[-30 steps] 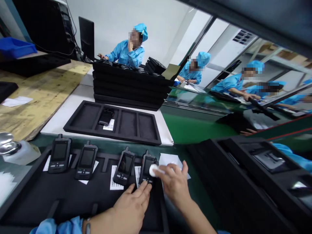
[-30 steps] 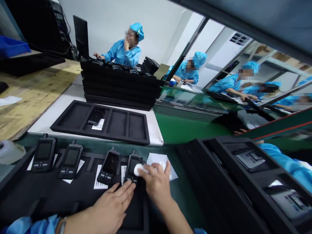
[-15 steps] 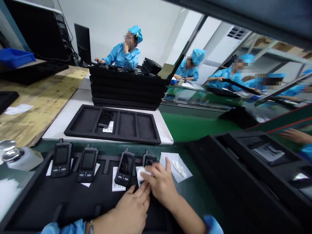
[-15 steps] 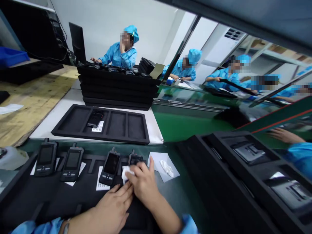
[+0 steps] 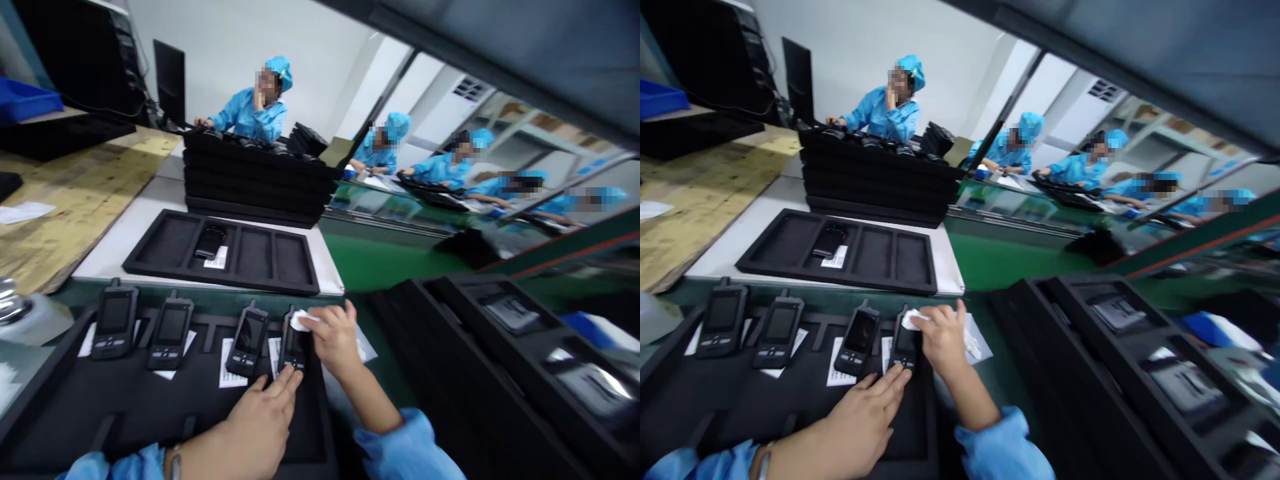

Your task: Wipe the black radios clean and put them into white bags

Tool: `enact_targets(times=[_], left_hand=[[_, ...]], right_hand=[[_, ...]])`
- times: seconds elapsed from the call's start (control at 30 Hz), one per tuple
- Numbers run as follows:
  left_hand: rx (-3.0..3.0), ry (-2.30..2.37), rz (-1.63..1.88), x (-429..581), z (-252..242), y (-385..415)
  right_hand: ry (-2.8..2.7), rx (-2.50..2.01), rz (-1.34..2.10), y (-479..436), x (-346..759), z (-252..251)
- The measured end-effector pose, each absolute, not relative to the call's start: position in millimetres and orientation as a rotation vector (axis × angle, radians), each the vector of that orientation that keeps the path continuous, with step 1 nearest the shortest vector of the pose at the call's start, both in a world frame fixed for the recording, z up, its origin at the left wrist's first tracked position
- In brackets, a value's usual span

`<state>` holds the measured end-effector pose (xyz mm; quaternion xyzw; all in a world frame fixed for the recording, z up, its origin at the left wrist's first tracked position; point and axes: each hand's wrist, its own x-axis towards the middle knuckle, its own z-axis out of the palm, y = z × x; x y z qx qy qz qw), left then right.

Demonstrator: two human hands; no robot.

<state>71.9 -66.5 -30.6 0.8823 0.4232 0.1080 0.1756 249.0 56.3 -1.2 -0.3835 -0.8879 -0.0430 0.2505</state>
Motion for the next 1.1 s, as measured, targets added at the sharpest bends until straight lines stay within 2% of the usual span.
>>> enact_targets(times=[0.13, 0.3, 0.47, 0.6, 0.83, 1.0, 1.1], left_hand=[[2.409, 1.244, 0.136, 74, -24, -58], [2.507, 1.234, 0.044, 73, -23, -47], [2.493, 1.205, -0.02, 72, -19, -47], [2.482, 1.241, 0.034, 74, -10, -49], [2.492, 1.197, 0.347, 51, -21, -82], [2.407, 1.585, 0.382, 14, -25, -113], [2.335, 1.652, 0.352, 2, -25, -120]], right_hand=[[-2.494, -0.897, 0.013, 47, 242, -9], [-2.388, -1.064, -0.099, 56, 236, -13], [-2.415, -0.903, -0.065, 50, 242, -17], [-2.276, -1.031, -0.1, 49, 238, -20], [-2.279, -0.924, 0.022, 3, 244, -6], [-2.219, -0.925, 0.028, 29, 197, -2], [-2.322, -0.803, 0.006, 27, 148, -10]])
